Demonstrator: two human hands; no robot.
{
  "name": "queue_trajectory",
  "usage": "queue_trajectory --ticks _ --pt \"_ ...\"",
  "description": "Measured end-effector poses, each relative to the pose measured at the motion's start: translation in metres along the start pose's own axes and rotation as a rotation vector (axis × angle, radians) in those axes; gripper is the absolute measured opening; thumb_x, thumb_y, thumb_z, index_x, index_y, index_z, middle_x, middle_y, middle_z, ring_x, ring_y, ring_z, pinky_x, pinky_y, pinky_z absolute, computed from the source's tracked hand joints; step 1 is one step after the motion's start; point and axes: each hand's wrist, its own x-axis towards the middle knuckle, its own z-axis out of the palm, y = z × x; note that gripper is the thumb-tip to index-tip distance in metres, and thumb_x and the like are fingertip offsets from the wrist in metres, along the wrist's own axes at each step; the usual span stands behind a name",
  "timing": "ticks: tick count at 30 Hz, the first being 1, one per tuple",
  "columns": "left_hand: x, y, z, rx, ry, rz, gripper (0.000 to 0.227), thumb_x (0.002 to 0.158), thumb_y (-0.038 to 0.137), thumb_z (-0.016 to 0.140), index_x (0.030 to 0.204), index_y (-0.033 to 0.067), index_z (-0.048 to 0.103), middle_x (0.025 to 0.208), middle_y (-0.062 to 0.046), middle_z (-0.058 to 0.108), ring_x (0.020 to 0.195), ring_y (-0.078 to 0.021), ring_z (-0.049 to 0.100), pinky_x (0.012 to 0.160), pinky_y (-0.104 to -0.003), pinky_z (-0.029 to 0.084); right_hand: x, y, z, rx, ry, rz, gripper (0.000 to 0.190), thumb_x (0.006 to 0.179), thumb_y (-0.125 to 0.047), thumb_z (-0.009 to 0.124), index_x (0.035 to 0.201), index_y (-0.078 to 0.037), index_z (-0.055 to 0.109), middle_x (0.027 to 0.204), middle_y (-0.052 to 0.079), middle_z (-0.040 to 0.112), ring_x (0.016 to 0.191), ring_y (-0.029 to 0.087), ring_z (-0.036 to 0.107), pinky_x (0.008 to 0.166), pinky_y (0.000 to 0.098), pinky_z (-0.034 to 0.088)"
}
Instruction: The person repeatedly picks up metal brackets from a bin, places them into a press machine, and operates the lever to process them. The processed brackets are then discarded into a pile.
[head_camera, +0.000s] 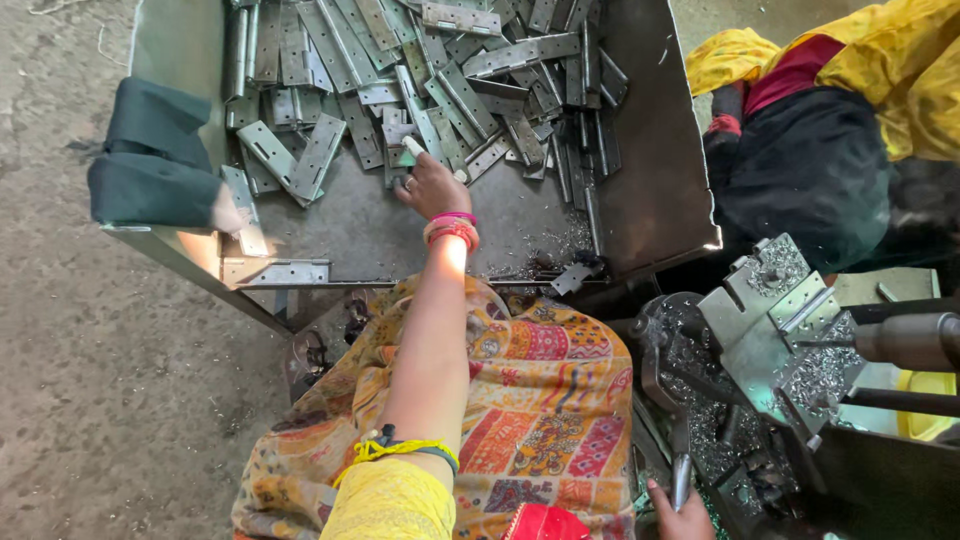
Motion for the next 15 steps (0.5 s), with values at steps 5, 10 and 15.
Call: queue_trajectory --ticks 5,10,15 --pt "-0.008 -0.018 -0.025 -0.085 -0.024 0.087 0.033 0.078 0.02 0.074 0.109 0.0126 0.068 0.102 -0.011 0.067 0.108 -0.0348 0.062 0.102 -0.057 0.039 -0.013 -0.009 0.001 -0.002 0.034 -0.004 0.053 0.079 -0.045 0.08 0.101 0.002 0.072 0.076 0.021 0.074 0.07 0.031 0.071 0.074 0.0423 0.055" --pt "-0.036 -0.05 -0.054 -0.11 0.045 0.278 0.014 0.078 0.009 0.07 0.091 0.0092 0.069 0.105 -0.017 0.063 0.101 -0.0404 0.064 0.086 -0.056 0.048 -0.038 -0.017 0.006 -0.079 0.059 0.097 0.058 0.084 -0.053 0.075 0.109 -0.001 0.068 0.081 0.023 0.073 0.072 0.04 0.072 0.073 0.0473 0.055" --pt "-0.05 -0.034 -0.106 -0.244 -0.225 0.58 0.016 0.089 0.007 0.069 0.105 0.0047 0.065 0.107 -0.017 0.065 0.088 -0.0426 0.066 0.075 -0.052 0.052 -0.046 -0.045 0.006 -0.075 0.057 0.085 0.056 0.083 -0.054 0.073 0.116 -0.009 0.067 0.086 0.022 0.074 0.081 0.042 0.075 0.072 0.0495 0.056"
